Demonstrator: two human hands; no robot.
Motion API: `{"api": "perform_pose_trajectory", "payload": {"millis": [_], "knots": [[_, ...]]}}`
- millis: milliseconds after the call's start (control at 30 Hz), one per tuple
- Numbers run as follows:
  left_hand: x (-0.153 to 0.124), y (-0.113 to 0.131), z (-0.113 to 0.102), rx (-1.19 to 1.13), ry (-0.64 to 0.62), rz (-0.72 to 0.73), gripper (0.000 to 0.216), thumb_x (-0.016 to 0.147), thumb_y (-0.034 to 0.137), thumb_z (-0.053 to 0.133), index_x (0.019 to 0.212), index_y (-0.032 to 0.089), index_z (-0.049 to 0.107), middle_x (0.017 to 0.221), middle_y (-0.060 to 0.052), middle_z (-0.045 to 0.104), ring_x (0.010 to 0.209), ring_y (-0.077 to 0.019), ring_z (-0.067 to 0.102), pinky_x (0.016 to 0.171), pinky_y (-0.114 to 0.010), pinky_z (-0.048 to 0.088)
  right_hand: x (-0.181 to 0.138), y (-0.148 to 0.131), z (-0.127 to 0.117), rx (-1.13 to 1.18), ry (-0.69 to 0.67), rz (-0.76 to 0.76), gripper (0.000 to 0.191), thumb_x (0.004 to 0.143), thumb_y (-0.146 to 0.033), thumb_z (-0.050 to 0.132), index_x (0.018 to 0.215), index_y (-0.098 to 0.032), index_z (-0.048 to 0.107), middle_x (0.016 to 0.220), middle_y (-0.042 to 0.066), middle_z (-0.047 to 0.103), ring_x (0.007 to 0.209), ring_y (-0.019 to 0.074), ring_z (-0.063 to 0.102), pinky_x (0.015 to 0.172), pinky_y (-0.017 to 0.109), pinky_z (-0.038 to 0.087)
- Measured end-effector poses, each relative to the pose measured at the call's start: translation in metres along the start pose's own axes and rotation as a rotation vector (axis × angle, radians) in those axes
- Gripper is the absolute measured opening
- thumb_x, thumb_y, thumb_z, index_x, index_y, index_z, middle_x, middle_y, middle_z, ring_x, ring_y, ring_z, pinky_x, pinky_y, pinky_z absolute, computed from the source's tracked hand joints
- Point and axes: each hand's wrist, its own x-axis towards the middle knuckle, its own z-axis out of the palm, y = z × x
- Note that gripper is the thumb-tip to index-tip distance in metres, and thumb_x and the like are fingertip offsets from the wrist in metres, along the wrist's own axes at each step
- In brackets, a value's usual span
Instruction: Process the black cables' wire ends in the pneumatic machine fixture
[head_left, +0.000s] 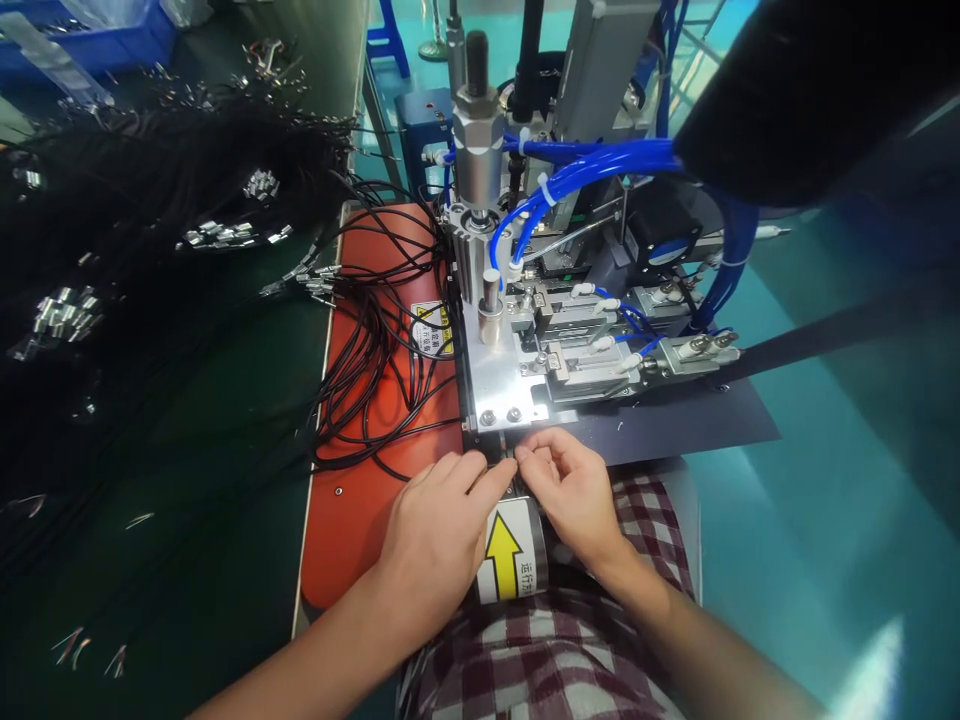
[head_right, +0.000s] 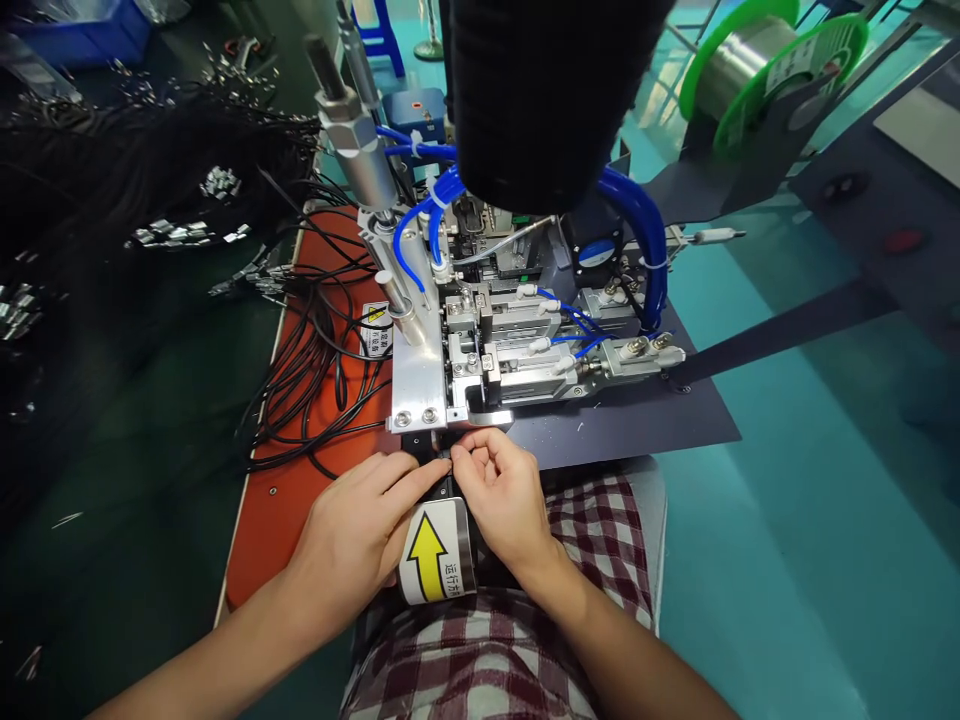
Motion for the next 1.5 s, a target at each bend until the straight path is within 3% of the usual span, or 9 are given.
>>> {"api": "perform_pose_trajectory", "payload": {"millis": [167,400,667,900,1100,1200,1367,1500], "knots": [[0.0,0.0,0.001,-0.015,-0.032,-0.023,0.035,0.086,0.012,0.047,0.117,0.02,0.061,0.085,-0.004,0.063,0.073,-0.0202,0.054,0.063,-0.032,0.046,-0.001,-0.005,-0.003,-0.007,-0.015,0.02,0.017,0.084,-0.034,0.059,0.077,-0.019,0.06,0.057,-0.004,0.048,0.053,0.0124,0.042,0.049,0.024,0.035],[0.001,0.002,0.0,-0.028,-0.027,-0.031,0.035,0.087,0.013,0.047,0.118,0.02,0.061,0.085,-0.004,0.063,0.073,-0.0203,0.053,0.062,-0.032,0.045,0.002,-0.017,-0.002,0.035,-0.011,0.132,0.018,0.079,-0.033,0.064,0.071,-0.017,0.059,0.052,-0.007,0.038,0.049,0.0101,0.033,0.046,0.024,0.029],[0.0,0.001,0.0,-0.032,-0.033,-0.029,0.034,0.087,0.014,0.048,0.118,0.02,0.061,0.086,-0.004,0.063,0.074,-0.0207,0.053,0.063,-0.032,0.045,0.0,-0.003,0.003,0.15,-0.019,0.109,0.019,0.081,-0.034,0.062,0.075,-0.018,0.056,0.055,-0.007,0.038,0.05,0.0099,0.033,0.046,0.023,0.028],[-0.001,0.001,0.002,-0.05,-0.046,-0.031,0.036,0.087,0.013,0.049,0.122,0.019,0.058,0.091,-0.005,0.063,0.079,-0.0222,0.053,0.067,-0.035,0.046,0.0,-0.01,-0.007,0.142,-0.003,0.156,0.021,0.079,-0.037,0.062,0.075,-0.017,0.061,0.059,-0.003,0.05,0.054,0.0118,0.042,0.049,0.023,0.035],[0.0,0.003,0.001,-0.051,-0.042,-0.035,0.035,0.088,0.013,0.049,0.12,0.02,0.06,0.088,-0.004,0.062,0.076,-0.0215,0.052,0.065,-0.034,0.045,0.004,-0.017,0.0,0.24,-0.032,0.28,0.023,0.07,-0.037,0.069,0.071,-0.016,0.06,0.057,-0.003,0.052,0.055,0.012,0.043,0.051,0.024,0.036],[0.0,0.003,0.002,-0.048,-0.036,-0.033,0.034,0.088,0.014,0.05,0.12,0.02,0.06,0.087,-0.004,0.062,0.076,-0.0212,0.052,0.064,-0.034,0.045,0.003,-0.01,0.003,0.295,-0.026,0.254,0.023,0.072,-0.036,0.069,0.071,-0.016,0.057,0.056,-0.005,0.048,0.052,0.0105,0.039,0.049,0.024,0.033],[0.001,0.002,0.002,-0.041,-0.025,-0.023,0.033,0.088,0.014,0.05,0.119,0.019,0.061,0.087,-0.004,0.062,0.075,-0.0212,0.052,0.064,-0.034,0.045,-0.004,0.003,-0.001,0.163,0.041,0.076,0.015,0.08,-0.031,0.065,0.076,-0.018,0.06,0.054,-0.007,0.038,0.05,0.0091,0.032,0.047,0.023,0.027],[0.0,0.002,0.002,-0.045,-0.011,-0.021,0.034,0.087,0.014,0.051,0.119,0.019,0.06,0.088,-0.004,0.062,0.076,-0.0213,0.053,0.064,-0.034,0.046,-0.005,-0.001,-0.006,0.199,-0.009,0.107,0.017,0.081,-0.033,0.063,0.074,-0.018,0.059,0.057,-0.005,0.046,0.051,0.0098,0.037,0.048,0.023,0.031]]}}
